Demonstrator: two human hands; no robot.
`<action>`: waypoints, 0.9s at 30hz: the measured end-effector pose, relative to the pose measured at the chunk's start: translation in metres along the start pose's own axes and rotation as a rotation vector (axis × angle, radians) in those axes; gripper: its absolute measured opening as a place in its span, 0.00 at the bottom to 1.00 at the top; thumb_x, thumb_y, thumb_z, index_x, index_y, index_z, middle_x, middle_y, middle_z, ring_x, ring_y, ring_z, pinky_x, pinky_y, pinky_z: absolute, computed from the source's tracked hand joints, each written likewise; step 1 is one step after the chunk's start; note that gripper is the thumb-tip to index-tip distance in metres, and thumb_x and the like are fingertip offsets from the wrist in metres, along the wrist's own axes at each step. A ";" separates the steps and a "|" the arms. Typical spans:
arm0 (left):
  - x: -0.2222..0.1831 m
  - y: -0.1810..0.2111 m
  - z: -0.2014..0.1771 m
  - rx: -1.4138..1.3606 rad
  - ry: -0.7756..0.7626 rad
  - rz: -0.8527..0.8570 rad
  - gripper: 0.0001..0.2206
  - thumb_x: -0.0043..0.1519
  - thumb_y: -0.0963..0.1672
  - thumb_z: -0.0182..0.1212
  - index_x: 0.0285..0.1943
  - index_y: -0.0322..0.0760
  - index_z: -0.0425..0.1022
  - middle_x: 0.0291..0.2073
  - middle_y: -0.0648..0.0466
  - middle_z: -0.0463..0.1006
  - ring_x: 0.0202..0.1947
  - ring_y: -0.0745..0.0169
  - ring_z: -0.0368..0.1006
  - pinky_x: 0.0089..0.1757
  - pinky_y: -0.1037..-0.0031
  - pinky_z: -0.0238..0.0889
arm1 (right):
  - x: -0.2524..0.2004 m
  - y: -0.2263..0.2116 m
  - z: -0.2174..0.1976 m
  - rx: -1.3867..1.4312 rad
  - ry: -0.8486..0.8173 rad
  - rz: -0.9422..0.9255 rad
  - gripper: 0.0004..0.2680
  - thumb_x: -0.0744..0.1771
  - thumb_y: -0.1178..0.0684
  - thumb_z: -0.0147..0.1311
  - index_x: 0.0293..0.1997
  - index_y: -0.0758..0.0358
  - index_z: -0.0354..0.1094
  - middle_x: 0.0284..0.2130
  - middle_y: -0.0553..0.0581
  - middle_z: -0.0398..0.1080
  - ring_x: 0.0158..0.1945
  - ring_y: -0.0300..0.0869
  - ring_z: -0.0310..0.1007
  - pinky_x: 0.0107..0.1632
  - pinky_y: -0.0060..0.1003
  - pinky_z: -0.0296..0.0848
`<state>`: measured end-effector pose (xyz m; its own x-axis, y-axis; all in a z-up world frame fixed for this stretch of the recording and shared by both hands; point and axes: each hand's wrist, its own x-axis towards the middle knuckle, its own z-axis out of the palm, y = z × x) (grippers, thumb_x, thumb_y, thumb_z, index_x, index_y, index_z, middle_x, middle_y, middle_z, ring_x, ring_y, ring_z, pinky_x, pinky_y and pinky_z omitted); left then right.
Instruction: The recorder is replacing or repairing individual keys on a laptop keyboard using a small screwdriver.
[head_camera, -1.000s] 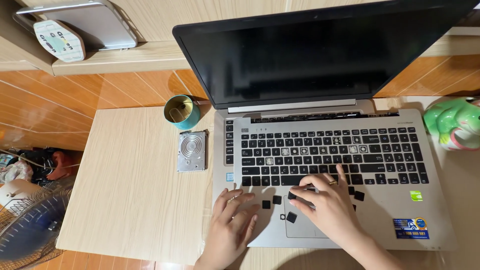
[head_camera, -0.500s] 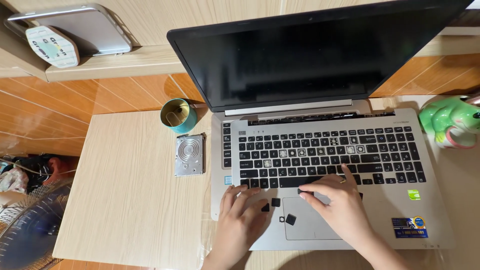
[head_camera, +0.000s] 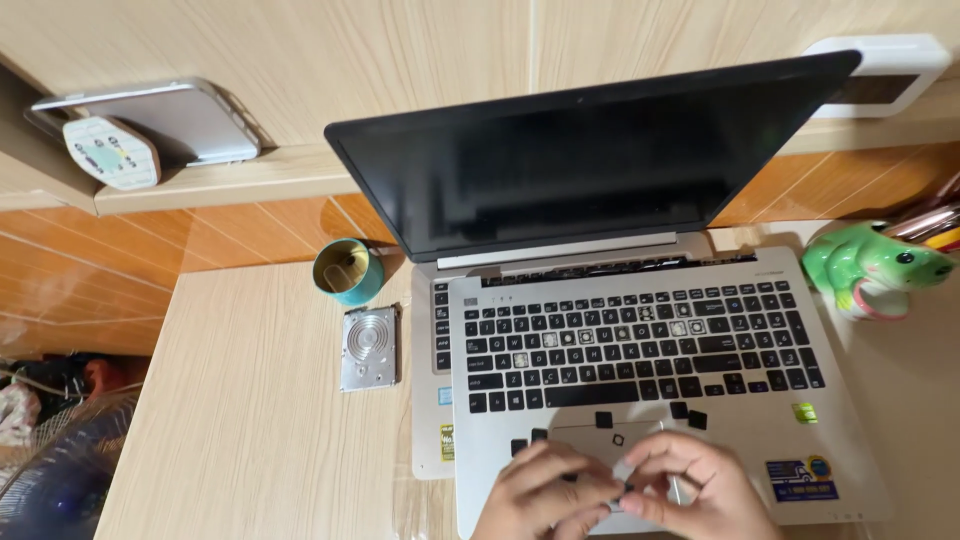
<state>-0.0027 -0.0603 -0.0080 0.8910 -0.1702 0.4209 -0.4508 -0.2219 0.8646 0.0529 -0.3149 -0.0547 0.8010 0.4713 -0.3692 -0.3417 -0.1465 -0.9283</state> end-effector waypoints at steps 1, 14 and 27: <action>0.001 -0.004 0.001 -0.001 -0.004 0.008 0.08 0.62 0.42 0.74 0.48 0.38 0.86 0.45 0.54 0.85 0.50 0.58 0.82 0.52 0.65 0.77 | -0.002 0.012 -0.002 0.000 0.006 -0.006 0.17 0.58 0.64 0.72 0.49 0.66 0.72 0.34 0.56 0.82 0.38 0.36 0.80 0.41 0.33 0.76; 0.001 -0.023 0.019 0.041 0.023 0.080 0.07 0.64 0.41 0.71 0.49 0.38 0.84 0.39 0.52 0.85 0.48 0.58 0.84 0.54 0.60 0.77 | 0.015 0.104 -0.026 0.324 -0.020 0.231 0.16 0.59 0.66 0.70 0.51 0.70 0.77 0.34 0.63 0.81 0.40 0.44 0.83 0.48 0.39 0.83; 0.012 -0.040 0.031 -0.334 -0.089 -0.311 0.11 0.61 0.42 0.74 0.51 0.35 0.84 0.39 0.47 0.85 0.44 0.57 0.84 0.47 0.67 0.80 | 0.027 0.025 -0.021 0.207 -0.148 0.074 0.06 0.61 0.62 0.70 0.27 0.73 0.75 0.23 0.56 0.78 0.26 0.36 0.74 0.30 0.31 0.71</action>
<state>0.0246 -0.0831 -0.0456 0.9666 -0.2293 0.1148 -0.1076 0.0434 0.9932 0.0760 -0.3240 -0.0883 0.6948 0.5902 -0.4111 -0.5020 -0.0115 -0.8648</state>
